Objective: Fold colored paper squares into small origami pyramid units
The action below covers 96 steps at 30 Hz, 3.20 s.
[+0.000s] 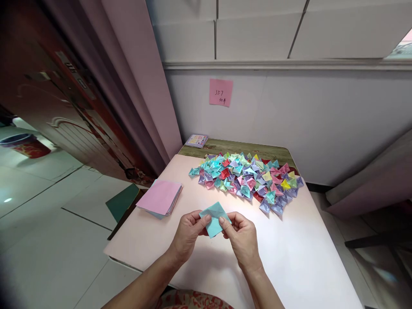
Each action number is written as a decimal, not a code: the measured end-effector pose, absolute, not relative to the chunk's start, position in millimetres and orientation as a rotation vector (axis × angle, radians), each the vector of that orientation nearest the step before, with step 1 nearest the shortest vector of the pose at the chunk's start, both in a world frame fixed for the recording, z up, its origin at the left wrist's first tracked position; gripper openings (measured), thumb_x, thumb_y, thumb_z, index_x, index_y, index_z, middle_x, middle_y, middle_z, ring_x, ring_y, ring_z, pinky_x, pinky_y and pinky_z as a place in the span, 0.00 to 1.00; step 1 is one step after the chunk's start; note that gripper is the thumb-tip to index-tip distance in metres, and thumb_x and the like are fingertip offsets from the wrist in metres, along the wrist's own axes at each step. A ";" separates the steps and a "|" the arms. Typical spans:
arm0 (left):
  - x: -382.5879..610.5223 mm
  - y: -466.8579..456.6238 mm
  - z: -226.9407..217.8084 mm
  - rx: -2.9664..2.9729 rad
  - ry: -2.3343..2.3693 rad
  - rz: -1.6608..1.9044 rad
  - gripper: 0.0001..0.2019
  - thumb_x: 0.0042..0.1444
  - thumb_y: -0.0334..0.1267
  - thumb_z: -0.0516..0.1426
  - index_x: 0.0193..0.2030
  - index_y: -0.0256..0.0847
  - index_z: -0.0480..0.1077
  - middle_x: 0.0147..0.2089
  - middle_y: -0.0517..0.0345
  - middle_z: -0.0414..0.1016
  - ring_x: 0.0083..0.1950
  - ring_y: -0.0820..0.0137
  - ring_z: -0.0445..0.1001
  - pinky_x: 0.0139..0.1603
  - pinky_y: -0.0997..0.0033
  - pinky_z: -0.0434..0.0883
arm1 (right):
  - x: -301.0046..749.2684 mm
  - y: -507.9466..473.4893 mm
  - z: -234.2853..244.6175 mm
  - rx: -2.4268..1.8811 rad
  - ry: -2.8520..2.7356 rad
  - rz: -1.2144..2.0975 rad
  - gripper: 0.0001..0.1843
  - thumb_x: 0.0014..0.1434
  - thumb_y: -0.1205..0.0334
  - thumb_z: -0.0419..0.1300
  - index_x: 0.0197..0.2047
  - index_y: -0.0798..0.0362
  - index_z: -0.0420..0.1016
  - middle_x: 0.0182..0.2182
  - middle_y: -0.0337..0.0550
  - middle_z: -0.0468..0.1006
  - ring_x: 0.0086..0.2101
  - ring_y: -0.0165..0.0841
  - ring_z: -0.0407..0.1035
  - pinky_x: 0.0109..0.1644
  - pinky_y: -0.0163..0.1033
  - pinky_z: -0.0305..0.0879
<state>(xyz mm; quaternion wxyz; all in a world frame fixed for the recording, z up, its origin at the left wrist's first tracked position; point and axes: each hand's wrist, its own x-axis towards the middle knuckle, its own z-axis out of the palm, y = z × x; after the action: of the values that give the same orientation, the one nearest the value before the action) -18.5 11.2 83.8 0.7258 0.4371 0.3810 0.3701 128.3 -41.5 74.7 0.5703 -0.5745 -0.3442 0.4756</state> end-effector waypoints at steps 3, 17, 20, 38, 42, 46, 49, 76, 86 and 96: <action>-19.2 9.6 85.8 0.940 0.796 0.776 0.16 0.50 0.46 0.66 0.36 0.33 0.77 0.28 0.53 0.76 0.29 0.71 0.72 0.31 0.70 0.75 | 128.0 -43.0 73.7 -1.364 -0.853 1.054 0.20 0.54 0.49 0.67 0.45 0.53 0.76 0.24 0.37 0.74 0.24 0.29 0.65 0.28 0.34 0.66; -17.6 11.2 97.5 0.845 0.855 0.763 0.15 0.47 0.45 0.66 0.35 0.33 0.78 0.29 0.53 0.75 0.29 0.71 0.72 0.25 0.72 0.76 | 135.4 -52.3 81.4 -1.358 -1.286 0.629 0.10 0.61 0.55 0.60 0.42 0.46 0.82 0.52 0.49 0.72 0.48 0.43 0.70 0.43 0.43 0.72; -15.7 11.4 98.6 0.857 0.867 0.756 0.13 0.48 0.44 0.65 0.34 0.34 0.77 0.29 0.53 0.75 0.29 0.70 0.72 0.26 0.72 0.75 | 136.5 -51.5 82.0 -1.386 -1.265 0.642 0.12 0.62 0.54 0.59 0.34 0.48 0.82 0.50 0.50 0.73 0.50 0.44 0.68 0.44 0.44 0.71; -19.4 6.7 100.3 0.909 0.700 0.739 0.18 0.52 0.45 0.65 0.45 0.33 0.76 0.38 0.48 0.78 0.37 0.66 0.75 0.38 0.64 0.77 | 131.7 -48.9 81.3 -1.438 -1.230 0.554 0.10 0.55 0.58 0.65 0.41 0.48 0.79 0.51 0.51 0.72 0.45 0.42 0.71 0.37 0.41 0.73; -17.7 7.3 96.7 0.934 0.779 0.744 0.17 0.49 0.44 0.66 0.40 0.33 0.77 0.35 0.50 0.78 0.35 0.66 0.75 0.34 0.66 0.78 | 131.0 -48.5 80.2 -1.414 -1.178 0.637 0.14 0.54 0.60 0.66 0.45 0.48 0.76 0.54 0.51 0.71 0.44 0.42 0.72 0.37 0.41 0.73; -17.9 7.3 95.1 0.942 0.775 0.728 0.17 0.48 0.45 0.66 0.40 0.33 0.77 0.34 0.51 0.78 0.35 0.66 0.75 0.33 0.66 0.78 | 131.9 -47.9 78.7 -1.378 -1.159 0.682 0.15 0.53 0.60 0.67 0.46 0.49 0.76 0.54 0.52 0.70 0.46 0.42 0.71 0.40 0.42 0.74; -17.9 6.5 95.8 0.943 0.764 0.719 0.17 0.48 0.44 0.66 0.41 0.34 0.77 0.35 0.50 0.78 0.36 0.65 0.75 0.33 0.66 0.78 | 132.3 -48.2 79.7 -1.375 -1.202 0.658 0.15 0.54 0.61 0.65 0.47 0.47 0.77 0.55 0.51 0.70 0.51 0.45 0.68 0.42 0.43 0.74; -19.4 8.3 93.7 1.149 0.707 0.801 0.06 0.54 0.37 0.63 0.34 0.35 0.75 0.31 0.56 0.73 0.33 0.72 0.70 0.36 0.71 0.72 | 137.9 -51.1 83.8 -1.495 -1.457 0.401 0.09 0.60 0.56 0.62 0.43 0.43 0.81 0.39 0.46 0.79 0.39 0.41 0.74 0.42 0.46 0.71; -19.8 16.6 91.8 1.171 0.815 0.845 0.10 0.52 0.39 0.64 0.36 0.35 0.73 0.35 0.56 0.72 0.36 0.71 0.70 0.39 0.72 0.69 | 132.0 -50.0 88.3 -1.530 -1.208 0.799 0.13 0.59 0.50 0.61 0.31 0.51 0.79 0.29 0.42 0.79 0.33 0.37 0.73 0.40 0.38 0.67; -19.0 25.4 93.3 1.337 0.777 0.717 0.12 0.55 0.42 0.60 0.28 0.35 0.68 0.24 0.63 0.63 0.27 0.76 0.60 0.28 0.76 0.59 | 135.2 -46.6 80.2 -1.506 -1.244 1.042 0.18 0.60 0.48 0.60 0.29 0.54 0.76 0.23 0.39 0.72 0.24 0.29 0.62 0.27 0.33 0.57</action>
<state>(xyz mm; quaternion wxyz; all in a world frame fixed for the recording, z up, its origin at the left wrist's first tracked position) -19.0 25.4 93.3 0.6582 0.5905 0.3433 0.3165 135.2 -46.6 80.2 0.4471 -0.6084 -0.5027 0.4211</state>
